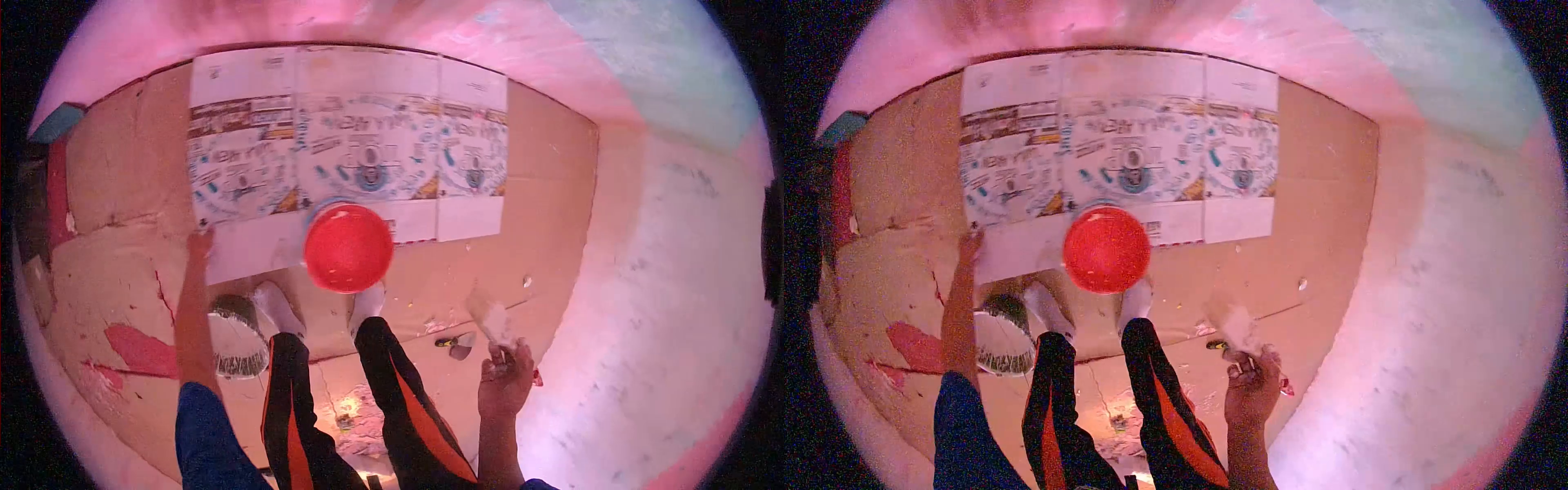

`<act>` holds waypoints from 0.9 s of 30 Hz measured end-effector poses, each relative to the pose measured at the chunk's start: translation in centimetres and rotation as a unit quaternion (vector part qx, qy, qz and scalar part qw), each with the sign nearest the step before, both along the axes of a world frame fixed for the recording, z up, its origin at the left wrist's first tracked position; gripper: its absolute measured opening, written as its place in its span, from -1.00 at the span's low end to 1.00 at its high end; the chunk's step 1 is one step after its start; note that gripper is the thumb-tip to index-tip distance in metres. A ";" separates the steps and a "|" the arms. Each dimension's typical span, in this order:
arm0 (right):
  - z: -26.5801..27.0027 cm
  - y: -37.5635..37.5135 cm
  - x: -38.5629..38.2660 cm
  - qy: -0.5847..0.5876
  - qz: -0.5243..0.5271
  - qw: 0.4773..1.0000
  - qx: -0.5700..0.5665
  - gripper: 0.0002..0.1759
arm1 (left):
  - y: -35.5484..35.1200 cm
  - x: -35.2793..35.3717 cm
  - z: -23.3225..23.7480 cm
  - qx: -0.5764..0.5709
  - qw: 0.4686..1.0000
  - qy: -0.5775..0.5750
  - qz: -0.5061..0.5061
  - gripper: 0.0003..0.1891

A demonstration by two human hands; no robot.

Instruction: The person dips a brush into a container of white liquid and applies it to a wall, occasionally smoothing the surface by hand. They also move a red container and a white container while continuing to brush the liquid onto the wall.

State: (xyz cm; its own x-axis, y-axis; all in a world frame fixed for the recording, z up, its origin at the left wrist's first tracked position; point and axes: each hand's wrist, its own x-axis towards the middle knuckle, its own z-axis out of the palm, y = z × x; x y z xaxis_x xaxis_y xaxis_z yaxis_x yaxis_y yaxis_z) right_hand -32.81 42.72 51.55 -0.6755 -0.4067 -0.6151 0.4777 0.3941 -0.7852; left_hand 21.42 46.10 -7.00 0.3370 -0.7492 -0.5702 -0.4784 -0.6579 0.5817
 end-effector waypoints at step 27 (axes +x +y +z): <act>9.2 -8.1 -21.6 -0.089 0.077 0.990 -0.080 -0.79 | -9.3 -42.1 37.4 -0.139 0.985 0.007 -0.100 -0.48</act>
